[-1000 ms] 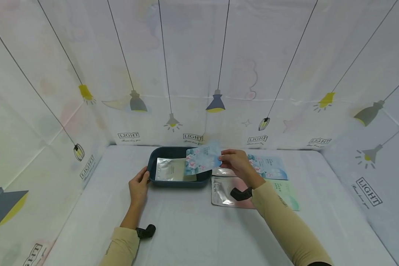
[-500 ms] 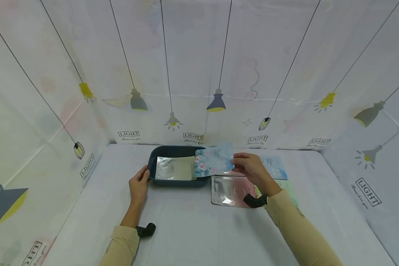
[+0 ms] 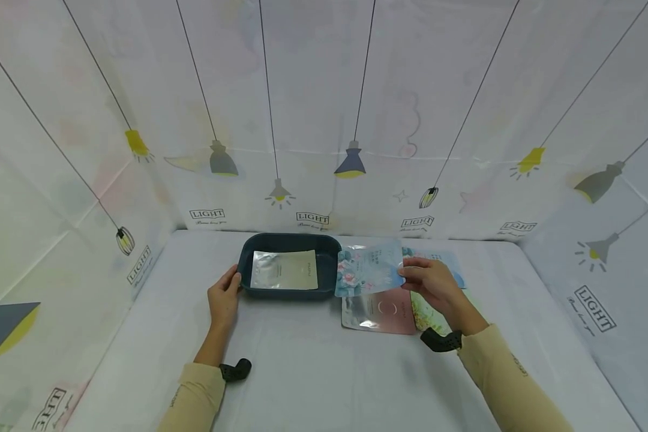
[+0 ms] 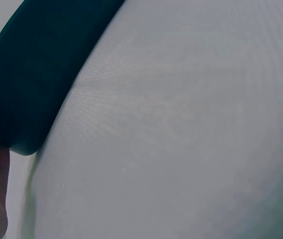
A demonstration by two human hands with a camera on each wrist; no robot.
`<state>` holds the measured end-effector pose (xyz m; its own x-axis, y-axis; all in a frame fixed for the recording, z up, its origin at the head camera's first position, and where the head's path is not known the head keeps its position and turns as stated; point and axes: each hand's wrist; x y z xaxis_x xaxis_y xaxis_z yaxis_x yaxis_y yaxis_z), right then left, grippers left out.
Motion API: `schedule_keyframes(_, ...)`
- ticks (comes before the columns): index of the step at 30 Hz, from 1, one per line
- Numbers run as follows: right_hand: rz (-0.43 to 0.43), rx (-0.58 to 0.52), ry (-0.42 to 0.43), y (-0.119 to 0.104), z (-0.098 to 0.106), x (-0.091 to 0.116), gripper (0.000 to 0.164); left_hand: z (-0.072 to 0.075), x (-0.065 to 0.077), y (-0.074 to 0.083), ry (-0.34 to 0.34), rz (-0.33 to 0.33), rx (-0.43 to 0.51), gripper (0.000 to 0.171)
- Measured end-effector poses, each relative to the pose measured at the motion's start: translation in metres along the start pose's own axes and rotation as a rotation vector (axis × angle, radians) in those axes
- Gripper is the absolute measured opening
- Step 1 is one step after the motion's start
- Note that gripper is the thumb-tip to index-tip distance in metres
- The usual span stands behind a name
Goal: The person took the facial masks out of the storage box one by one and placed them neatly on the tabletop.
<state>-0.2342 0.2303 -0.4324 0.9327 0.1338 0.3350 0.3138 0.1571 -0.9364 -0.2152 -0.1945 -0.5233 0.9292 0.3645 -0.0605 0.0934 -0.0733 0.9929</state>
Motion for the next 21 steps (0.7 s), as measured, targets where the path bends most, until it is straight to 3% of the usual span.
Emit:
schedule_keyframes(11, -0.033, 0.008, 0.008, 0.014, 0.015, 0.017, 0.041, 0.002, -0.007, -0.012, 0.013, 0.016, -0.007, 0.039)
schedule_keyframes(15, -0.051, 0.032, 0.01, 0.025, 0.018, 0.022, 0.038, -0.001, -0.001, 0.0, 0.009, 0.006, -0.016, 0.039)
schedule_keyframes(21, -0.093, 0.039, 0.015, 0.043, 0.018, 0.029, 0.039, -0.001, 0.0, 0.002, 0.011, 0.007, -0.012, 0.039)
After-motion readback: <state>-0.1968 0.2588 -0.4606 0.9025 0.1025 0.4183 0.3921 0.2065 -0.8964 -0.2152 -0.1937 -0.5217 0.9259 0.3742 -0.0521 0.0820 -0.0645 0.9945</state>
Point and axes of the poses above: each hand's wrist, its own x-axis away from the middle knuckle, its own z-axis out of the back of the hand, y = z × x, and after that the axes turned 9 degrees about x, right-handed
